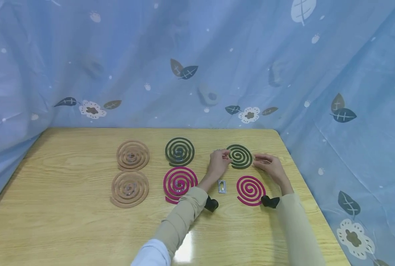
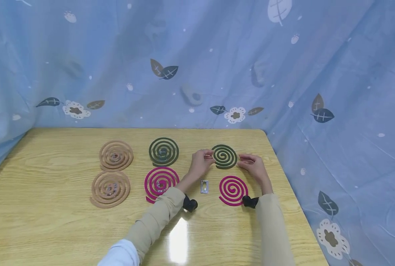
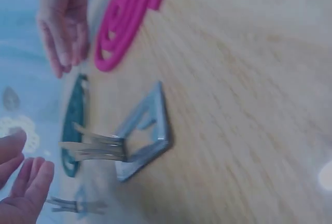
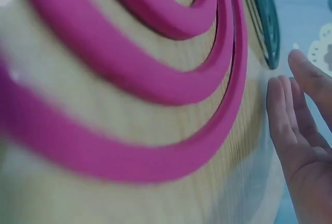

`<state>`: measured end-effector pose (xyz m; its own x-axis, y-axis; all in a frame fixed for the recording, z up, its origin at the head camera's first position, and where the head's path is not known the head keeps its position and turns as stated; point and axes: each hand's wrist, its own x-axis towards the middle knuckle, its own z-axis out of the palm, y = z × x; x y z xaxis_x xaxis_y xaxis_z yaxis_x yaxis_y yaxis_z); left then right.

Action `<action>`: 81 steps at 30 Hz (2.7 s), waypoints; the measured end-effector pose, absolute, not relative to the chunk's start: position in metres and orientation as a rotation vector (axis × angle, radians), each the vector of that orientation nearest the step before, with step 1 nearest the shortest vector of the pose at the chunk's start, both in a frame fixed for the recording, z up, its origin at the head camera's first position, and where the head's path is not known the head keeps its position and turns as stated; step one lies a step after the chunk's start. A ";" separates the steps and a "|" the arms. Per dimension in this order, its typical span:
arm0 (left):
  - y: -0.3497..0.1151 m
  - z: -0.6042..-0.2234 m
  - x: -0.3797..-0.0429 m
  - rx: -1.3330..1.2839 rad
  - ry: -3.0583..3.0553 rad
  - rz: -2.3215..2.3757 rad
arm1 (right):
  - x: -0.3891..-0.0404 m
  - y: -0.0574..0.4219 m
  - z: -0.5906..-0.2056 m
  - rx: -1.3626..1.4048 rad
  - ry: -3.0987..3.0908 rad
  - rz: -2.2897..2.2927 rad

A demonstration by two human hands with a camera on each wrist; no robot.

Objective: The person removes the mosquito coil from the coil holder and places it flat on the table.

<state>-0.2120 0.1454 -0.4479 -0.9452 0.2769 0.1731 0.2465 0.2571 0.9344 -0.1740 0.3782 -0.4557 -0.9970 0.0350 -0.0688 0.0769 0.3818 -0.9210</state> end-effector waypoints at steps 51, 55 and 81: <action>-0.074 -0.446 -0.114 0.448 2.345 1.922 | -0.086 0.234 -0.455 -0.361 2.291 -1.913; -0.076 -0.450 -0.116 0.441 2.442 1.891 | -0.096 0.225 -0.455 -0.337 2.250 -1.874; -0.077 -0.462 -0.130 0.422 2.512 1.752 | -0.130 0.197 -0.458 -0.323 2.219 -1.760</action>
<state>-0.1301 -0.0767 -0.4624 -0.9614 0.2502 0.1141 0.1935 0.3206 0.9272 -0.1302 0.1971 -0.4579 -0.9330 -0.3494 -0.0862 0.0044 0.2285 -0.9735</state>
